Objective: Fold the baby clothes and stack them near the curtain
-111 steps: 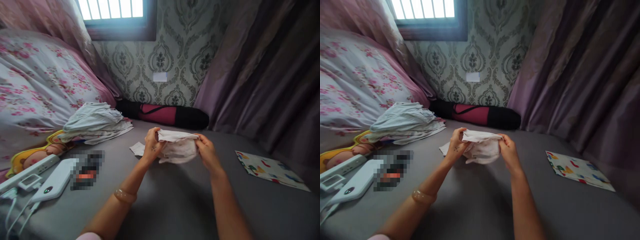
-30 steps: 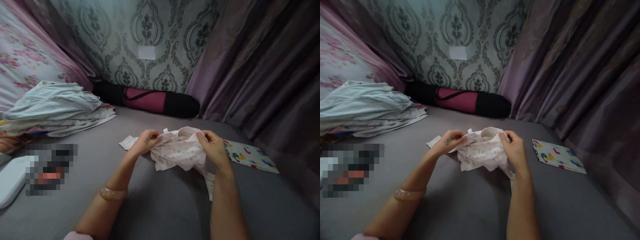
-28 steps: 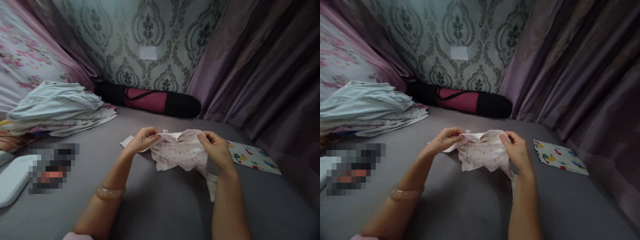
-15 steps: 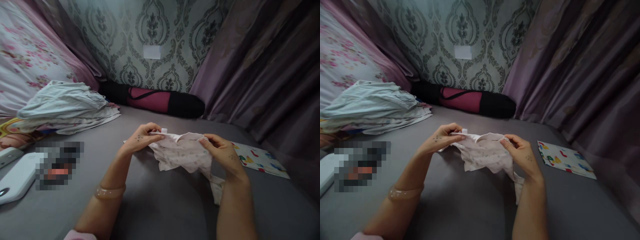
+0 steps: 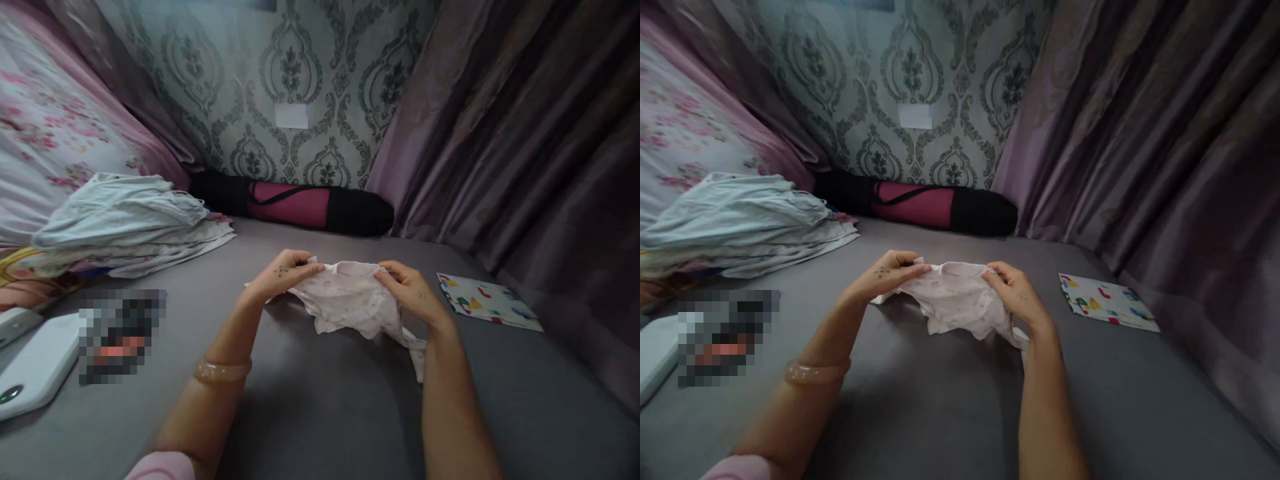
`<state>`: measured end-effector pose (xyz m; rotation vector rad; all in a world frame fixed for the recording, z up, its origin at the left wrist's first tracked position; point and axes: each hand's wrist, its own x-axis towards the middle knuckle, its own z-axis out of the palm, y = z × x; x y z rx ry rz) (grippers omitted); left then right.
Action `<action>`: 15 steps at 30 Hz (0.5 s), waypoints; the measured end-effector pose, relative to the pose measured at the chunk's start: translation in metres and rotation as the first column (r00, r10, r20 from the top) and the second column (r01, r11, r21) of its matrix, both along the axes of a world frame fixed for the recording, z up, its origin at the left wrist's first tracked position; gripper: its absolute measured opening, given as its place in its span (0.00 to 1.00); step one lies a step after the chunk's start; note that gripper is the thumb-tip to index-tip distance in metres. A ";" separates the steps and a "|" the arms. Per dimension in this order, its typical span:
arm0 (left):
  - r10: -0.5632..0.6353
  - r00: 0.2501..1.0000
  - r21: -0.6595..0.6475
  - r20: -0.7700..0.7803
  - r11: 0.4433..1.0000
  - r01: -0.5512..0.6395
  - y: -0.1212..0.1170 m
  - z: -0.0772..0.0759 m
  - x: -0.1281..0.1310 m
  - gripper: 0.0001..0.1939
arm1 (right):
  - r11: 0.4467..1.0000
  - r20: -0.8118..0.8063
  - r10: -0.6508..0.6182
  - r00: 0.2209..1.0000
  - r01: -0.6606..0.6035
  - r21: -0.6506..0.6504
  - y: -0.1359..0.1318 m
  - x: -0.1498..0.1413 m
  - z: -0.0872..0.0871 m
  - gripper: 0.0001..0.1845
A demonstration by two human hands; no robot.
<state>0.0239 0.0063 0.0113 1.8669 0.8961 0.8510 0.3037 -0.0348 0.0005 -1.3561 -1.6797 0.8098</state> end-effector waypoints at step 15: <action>-0.007 0.987 0.237 -0.163 0.971 0.046 -0.022 0.127 -0.048 0.17 | 0.986 0.158 0.165 0.974 -0.167 0.000 -0.038 -0.018 0.134 0.21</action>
